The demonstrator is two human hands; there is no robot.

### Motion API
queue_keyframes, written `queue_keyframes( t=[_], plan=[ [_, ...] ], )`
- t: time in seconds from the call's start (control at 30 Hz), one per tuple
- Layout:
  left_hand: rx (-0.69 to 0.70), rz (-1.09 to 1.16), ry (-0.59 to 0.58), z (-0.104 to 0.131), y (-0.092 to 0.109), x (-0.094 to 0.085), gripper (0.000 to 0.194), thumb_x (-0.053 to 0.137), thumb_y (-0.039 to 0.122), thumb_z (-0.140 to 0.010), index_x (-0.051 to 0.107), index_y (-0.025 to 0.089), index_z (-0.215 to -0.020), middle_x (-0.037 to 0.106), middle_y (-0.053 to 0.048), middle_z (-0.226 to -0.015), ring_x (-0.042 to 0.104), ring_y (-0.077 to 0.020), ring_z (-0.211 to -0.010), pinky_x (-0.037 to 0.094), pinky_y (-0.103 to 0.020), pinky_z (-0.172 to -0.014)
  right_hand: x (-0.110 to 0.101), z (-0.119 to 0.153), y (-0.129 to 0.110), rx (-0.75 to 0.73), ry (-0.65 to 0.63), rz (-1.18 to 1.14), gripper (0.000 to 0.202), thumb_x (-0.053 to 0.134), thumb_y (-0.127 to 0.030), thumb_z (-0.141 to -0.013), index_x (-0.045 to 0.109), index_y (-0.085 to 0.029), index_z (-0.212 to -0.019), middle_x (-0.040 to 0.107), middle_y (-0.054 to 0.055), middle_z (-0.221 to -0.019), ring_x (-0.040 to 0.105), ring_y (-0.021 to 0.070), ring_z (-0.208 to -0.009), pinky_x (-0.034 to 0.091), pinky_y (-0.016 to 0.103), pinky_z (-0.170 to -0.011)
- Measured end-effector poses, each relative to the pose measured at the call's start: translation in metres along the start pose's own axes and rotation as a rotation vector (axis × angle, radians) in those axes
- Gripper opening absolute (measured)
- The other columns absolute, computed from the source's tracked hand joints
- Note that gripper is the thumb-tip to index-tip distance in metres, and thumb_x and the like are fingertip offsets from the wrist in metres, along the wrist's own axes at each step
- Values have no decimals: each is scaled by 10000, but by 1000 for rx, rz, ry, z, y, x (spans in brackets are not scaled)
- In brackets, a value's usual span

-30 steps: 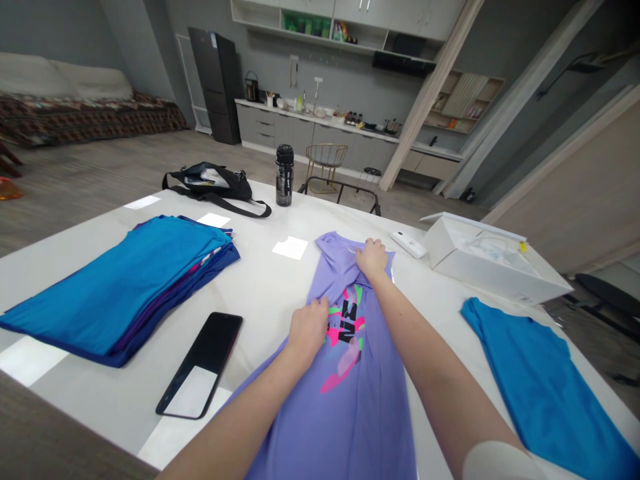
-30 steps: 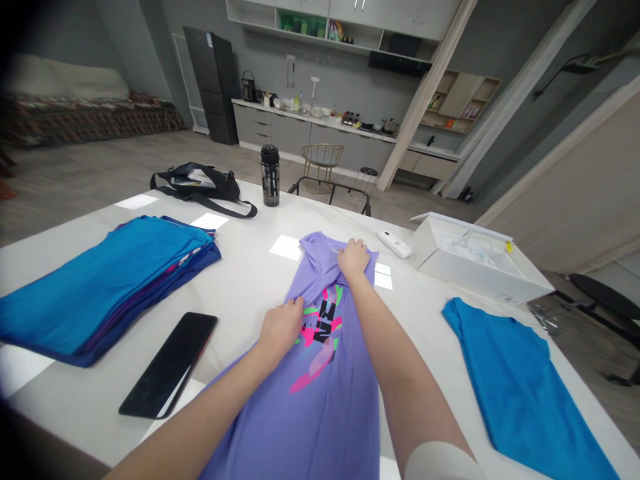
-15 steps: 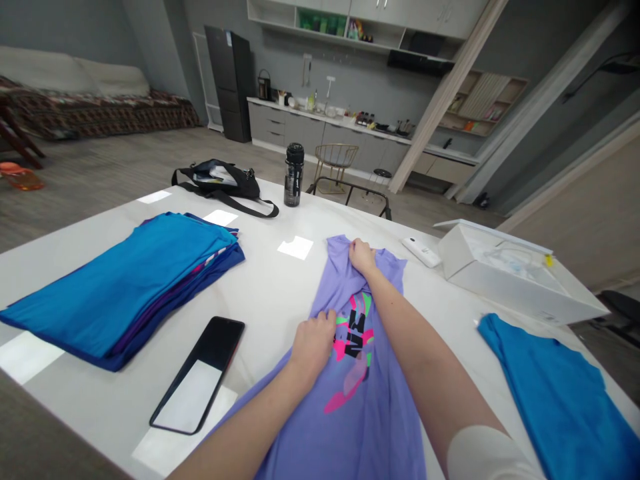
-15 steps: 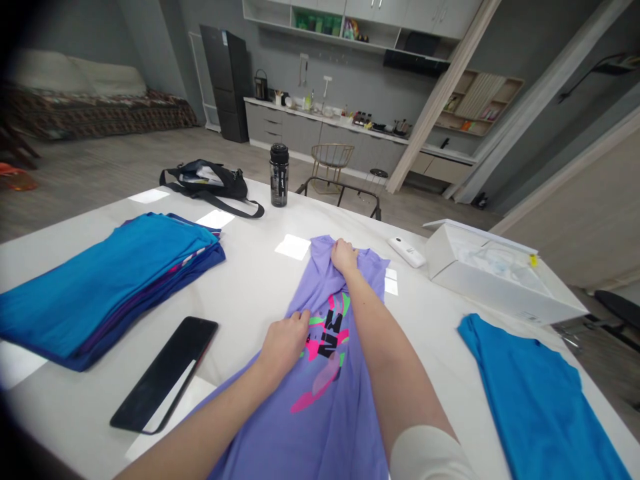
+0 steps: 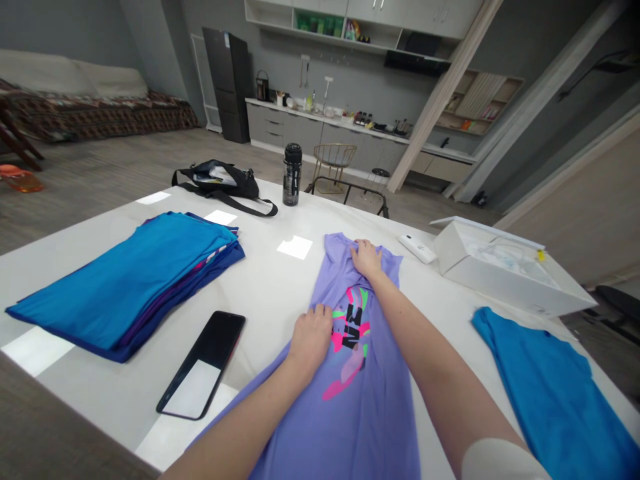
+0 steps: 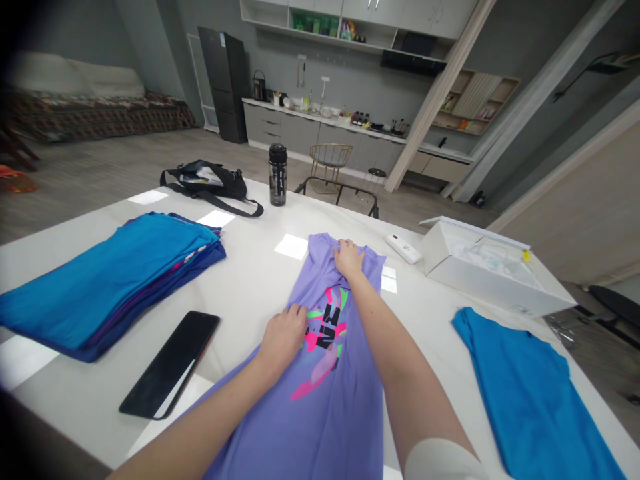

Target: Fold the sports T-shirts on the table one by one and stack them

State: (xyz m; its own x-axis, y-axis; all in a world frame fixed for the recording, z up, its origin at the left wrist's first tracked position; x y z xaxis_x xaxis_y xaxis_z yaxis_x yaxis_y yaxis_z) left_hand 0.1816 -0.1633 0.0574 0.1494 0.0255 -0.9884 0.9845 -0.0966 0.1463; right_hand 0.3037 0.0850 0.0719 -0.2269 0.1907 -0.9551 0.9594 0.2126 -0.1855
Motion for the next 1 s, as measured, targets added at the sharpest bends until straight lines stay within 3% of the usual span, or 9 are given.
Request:
queue_keyframes(
  t=[0.17, 0.23, 0.4, 0.5, 0.57, 0.67, 0.77, 0.87, 1.0],
  plan=[
    [4, -54, 50, 16, -4, -12, 260, 443, 82, -945, 599, 174, -1132, 611, -116, -1067, 608, -268, -973, 495, -392, -824, -14, 40, 0, -143, 16, -117, 452, 380, -369, -1044, 515, -163, -1422, 472, 135, -1531, 413, 240, -1418, 303, 397, -1171],
    [-4, -62, 42, 26, -7, -14, 285, 434, 67, -940, 595, 176, -1148, 608, -111, -1067, 612, -267, -954, 499, -391, -799, -8, 61, -2, -195, -63, -140, 471, 355, -398, -1055, 523, -166, -1430, 514, 124, -1505, 448, 220, -1399, 329, 355, -1160],
    [-20, -105, 72, 55, -15, -16, 273, 417, 71, -953, 599, 172, -1129, 607, -109, -1059, 614, -268, -955, 511, -395, -796, 15, 101, -2, -245, -331, -42, 547, 339, -463, -1064, 358, -257, -1571, 341, 87, -1637, 284, 274, -1513, 176, 559, -1216],
    [-25, -129, 88, 69, -15, -15, 295, 420, 56, -947, 595, 171, -1155, 603, -111, -1091, 612, -258, -967, 520, -371, -782, -1, 114, -7, -191, -238, -7, 540, 345, -463, -1064, 333, -303, -1580, 260, 78, -1671, 194, 305, -1541, 121, 653, -1190],
    [-22, -129, 85, 74, -13, -15, 317, 416, 50, -948, 586, 174, -1185, 600, -111, -1116, 616, -246, -967, 524, -345, -756, -14, 129, -25, -228, -166, -22, 508, 410, -411, -1049, 412, -287, -1542, 316, 95, -1647, 250, 299, -1522, 175, 591, -1199],
    [-29, -110, 76, 77, -12, -16, 326, 387, 49, -962, 581, 180, -1188, 602, -107, -1127, 626, -225, -960, 523, -308, -733, -21, 167, -62, -289, -153, -121, 396, 488, -367, -1017, 591, -277, -1389, 547, 110, -1470, 498, 256, -1358, 356, 415, -1127],
    [-43, -87, 68, 84, -15, -19, 306, 363, 63, -978, 589, 175, -1152, 608, -109, -1106, 636, -220, -970, 521, -302, -753, -19, 199, -72, -46, -129, -261, 372, 507, -430, -1003, 624, -227, -1291, 716, 115, -1113, 677, 240, -1046, 489, 342, -923],
    [-77, -93, 86, 99, -24, -24, 297, 338, 105, -997, 598, 163, -1129, 615, -118, -1075, 646, -241, -967, 523, -345, -786, -15, 220, -71, 183, -113, -399, 367, 603, -457, -943, 626, -181, -1184, 728, 76, -853, 707, 233, -826, 518, 319, -789],
    [-135, -115, 96, 124, -39, -29, 294, 335, 182, -1018, 604, 145, -1131, 639, -138, -1043, 655, -271, -980, 508, -399, -838, -1, 231, -80, 260, -283, -569, 357, 666, -383, -896, 594, -182, -1183, 686, 0, -661, 663, 185, -556, 507, 272, -593]
  ],
)
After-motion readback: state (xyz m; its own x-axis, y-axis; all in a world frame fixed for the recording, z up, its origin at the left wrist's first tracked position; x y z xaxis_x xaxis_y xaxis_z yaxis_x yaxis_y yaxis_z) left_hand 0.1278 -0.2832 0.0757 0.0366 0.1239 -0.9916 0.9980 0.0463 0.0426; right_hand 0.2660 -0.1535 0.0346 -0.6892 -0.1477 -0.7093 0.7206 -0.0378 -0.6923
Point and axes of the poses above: each hand's wrist, its own z-axis away from the middle knuckle, its own x-axis out of the palm, y = z × x, the point moved 8 cm from there along -z, towards the middle knuckle
